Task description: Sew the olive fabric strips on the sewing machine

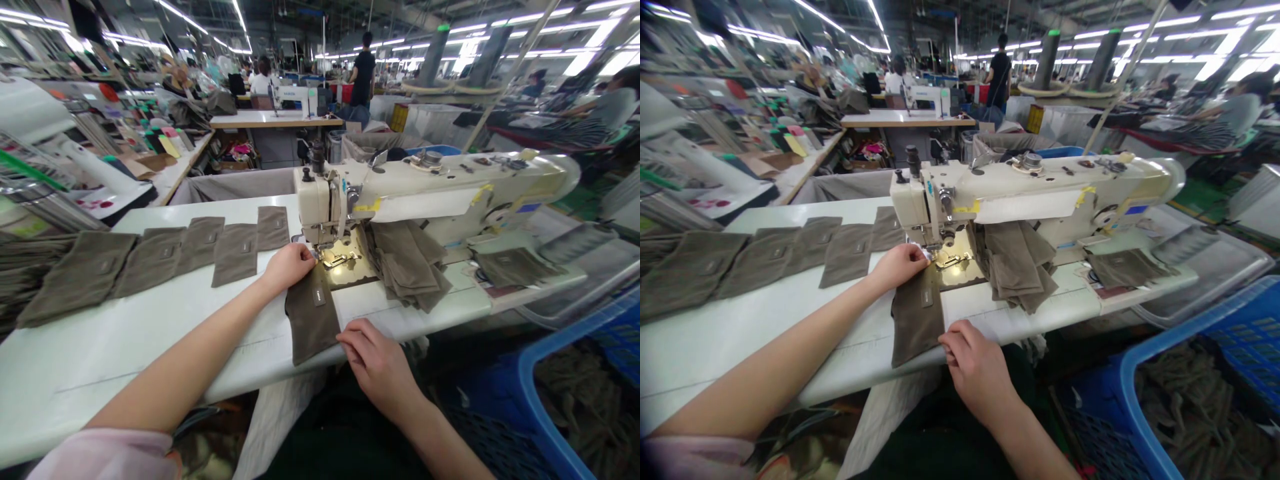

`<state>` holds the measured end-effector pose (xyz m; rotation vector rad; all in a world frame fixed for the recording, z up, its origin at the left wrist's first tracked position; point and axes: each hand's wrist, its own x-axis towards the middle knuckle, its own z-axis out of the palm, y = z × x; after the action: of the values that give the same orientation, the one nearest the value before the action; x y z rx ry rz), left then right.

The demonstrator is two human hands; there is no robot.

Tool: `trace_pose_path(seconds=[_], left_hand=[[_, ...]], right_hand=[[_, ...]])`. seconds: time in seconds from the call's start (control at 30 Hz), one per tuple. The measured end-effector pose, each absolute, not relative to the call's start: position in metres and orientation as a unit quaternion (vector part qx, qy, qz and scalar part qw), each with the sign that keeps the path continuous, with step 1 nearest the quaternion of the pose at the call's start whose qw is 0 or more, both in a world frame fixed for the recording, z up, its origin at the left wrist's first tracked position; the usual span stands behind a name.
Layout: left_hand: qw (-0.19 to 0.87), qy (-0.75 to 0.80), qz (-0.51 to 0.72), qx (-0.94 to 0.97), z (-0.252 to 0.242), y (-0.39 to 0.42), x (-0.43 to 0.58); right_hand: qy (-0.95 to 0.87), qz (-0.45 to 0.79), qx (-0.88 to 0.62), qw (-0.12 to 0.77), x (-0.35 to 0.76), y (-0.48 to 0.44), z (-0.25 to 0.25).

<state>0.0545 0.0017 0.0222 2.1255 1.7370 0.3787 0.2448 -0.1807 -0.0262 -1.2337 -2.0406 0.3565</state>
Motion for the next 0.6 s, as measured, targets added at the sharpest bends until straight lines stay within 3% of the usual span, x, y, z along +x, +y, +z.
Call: trace_pose_path(seconds=[0.6], left_hand=[[0.196,0.637,0.134,0.733,0.0233,0.0064,0.0545]], right_hand=[[-0.790,0.130,-0.490,0.345,0.2396,-0.1763,-0.0204]])
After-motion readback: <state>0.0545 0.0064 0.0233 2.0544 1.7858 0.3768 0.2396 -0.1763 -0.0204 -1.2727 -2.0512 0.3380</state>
